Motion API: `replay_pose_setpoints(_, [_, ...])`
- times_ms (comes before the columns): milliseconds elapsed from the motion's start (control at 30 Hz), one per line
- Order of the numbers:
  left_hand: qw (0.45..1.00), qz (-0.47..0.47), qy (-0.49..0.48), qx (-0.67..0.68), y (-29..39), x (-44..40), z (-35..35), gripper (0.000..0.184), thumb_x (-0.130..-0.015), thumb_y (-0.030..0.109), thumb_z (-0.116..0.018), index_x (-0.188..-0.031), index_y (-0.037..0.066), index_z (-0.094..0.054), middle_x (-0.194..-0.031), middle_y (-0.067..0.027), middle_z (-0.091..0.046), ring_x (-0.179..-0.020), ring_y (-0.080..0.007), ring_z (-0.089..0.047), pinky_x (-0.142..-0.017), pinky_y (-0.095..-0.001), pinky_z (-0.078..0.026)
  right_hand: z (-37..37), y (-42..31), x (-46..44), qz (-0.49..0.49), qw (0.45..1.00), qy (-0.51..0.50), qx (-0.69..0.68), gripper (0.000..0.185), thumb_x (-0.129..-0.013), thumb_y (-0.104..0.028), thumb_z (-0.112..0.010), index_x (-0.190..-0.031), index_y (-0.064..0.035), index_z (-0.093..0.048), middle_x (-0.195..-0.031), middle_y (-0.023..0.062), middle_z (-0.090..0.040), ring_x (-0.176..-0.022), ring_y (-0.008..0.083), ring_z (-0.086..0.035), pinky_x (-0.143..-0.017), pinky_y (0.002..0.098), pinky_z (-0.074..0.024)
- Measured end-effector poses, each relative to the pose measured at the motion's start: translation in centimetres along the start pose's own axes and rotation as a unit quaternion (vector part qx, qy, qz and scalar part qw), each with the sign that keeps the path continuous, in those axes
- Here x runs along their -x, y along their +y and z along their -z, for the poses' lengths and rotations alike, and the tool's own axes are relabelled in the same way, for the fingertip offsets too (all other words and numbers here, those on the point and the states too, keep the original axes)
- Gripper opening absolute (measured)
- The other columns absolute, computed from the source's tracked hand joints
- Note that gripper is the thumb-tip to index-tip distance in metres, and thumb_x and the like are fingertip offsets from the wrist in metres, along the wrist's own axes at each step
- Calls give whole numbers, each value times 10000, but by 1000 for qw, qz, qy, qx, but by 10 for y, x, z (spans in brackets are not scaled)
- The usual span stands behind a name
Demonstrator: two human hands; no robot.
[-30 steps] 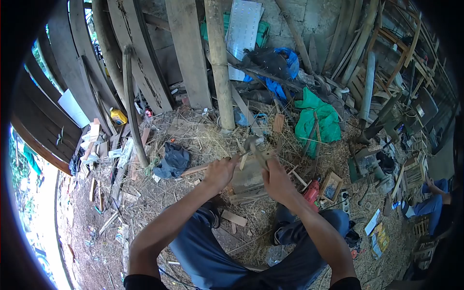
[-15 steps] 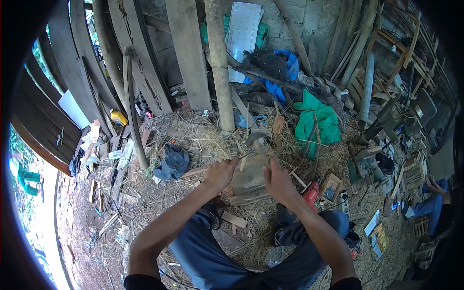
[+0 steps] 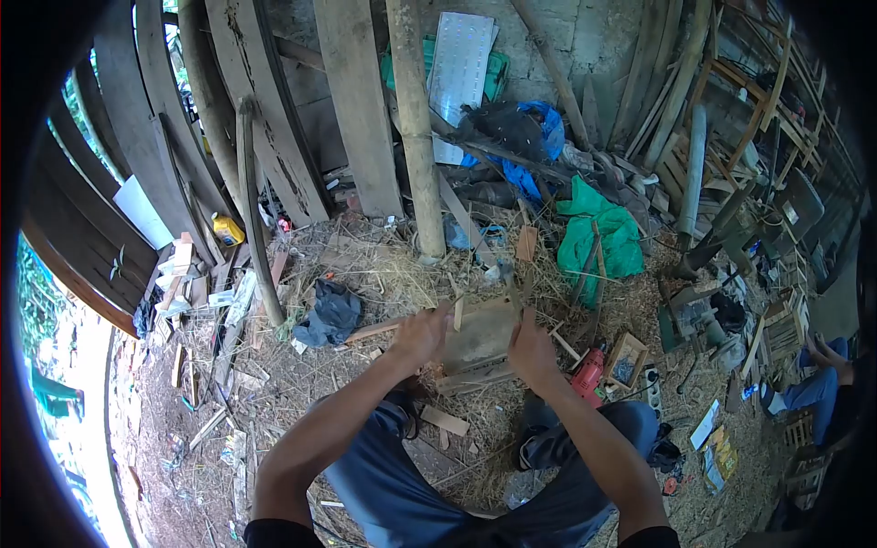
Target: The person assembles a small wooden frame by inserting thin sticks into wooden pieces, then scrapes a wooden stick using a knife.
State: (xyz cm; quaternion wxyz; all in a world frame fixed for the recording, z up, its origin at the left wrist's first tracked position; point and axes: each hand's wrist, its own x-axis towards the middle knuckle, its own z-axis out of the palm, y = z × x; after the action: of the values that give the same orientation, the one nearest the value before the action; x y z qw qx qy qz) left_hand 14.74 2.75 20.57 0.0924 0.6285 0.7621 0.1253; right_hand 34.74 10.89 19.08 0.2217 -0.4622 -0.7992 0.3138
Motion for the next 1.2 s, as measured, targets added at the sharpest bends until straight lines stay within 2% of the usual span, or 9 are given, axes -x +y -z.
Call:
replay_pose_setpoints(200, [955,108,-36,272,0,-19,-6,168,-938,178,-477,-955,11,-493,-688,-179,-648,-681,-267,-689,-613,-359,-541,-56,46,16,-159,957,-194,143,435,-892,-75,-497,-1269,88,-356,-1123,312,-521,-1013,446,-560,-802,462,-516])
replay_pose_setpoints(333, [869,165,-59,463,3,-25,-19,230,-911,204,-564,-838,-11,-529,-697,-123,-648,-642,-179,-659,-589,-297,-514,-74,90,11,2,952,-184,242,431,-917,-87,-458,-1298,79,-340,-1254,313,-375,-1129,442,-481,-860,464,-486])
replay_pose_setpoints(400, [912,152,-32,380,-1,-28,-23,251,-907,229,-585,-835,-8,-549,-709,-113,-641,-638,-171,-636,-588,-296,-501,-73,91,5,45,941,-187,278,431,-926,-91,-442,-1305,83,-333,-1294,301,-332,-1150,441,-460,-873,451,-479])
replay_pose_setpoints(500, [930,156,-24,331,-6,-34,-24,306,-895,290,-623,-840,-8,-584,-725,-95,-624,-639,-158,-594,-593,-299,-480,-60,59,-5,154,926,55,340,427,-922,-160,-520,-1269,30,-358,-1176,251,-469,-906,353,-590,-778,438,-487])
replay_pose_setpoints(567, [912,173,-41,370,-9,-39,-32,341,-887,325,-640,-849,-11,-600,-729,-87,-614,-645,-153,-574,-599,-302,-471,-55,30,-25,-96,957,-157,-225,358,-971,-274,-446,-1195,6,-436,-1026,172,-565,-848,330,-593,-775,411,-479])
replay_pose_setpoints(700, [913,151,-50,377,-7,-43,-47,355,-878,334,-651,-880,-18,-597,-763,-90,-627,-667,-156,-606,-603,-311,-479,-36,-18,-13,-173,856,-226,-432,386,-991,-357,-388,-1097,-4,-502,-872,153,-590,-765,337,-586,-734,415,-466])
replay_pose_setpoints(767, [920,135,-55,363,-3,-44,-40,327,-863,303,-671,-890,-14,-594,-775,-94,-632,-679,-163,-622,-606,-316,-487,-62,15,-23,8,991,-78,-112,362,-994,-331,-399,-1033,9,-516,-815,192,-590,-728,364,-584,-673,437,-450])
replay_pose_setpoints(833, [969,41,143,198,2,-42,-28,234,-814,194,-705,-919,1,-624,-798,-115,-658,-723,-191,-658,-622,-324,-513,-43,7,-24,10,991,-103,-87,350,-978,-307,-424,-1044,26,-509,-849,244,-599,-770,422,-586,-691,482,-451])
replay_pose_setpoints(1200, [957,16,122,261,1,-57,-18,133,-785,63,-690,-904,4,-688,-768,-144,-693,-695,-220,-688,-658,-315,-541,-31,-14,-12,-16,985,-132,109,317,-975,-245,-414,-1091,45,-469,-832,272,-629,-824,441,-629,-651,487,-534])
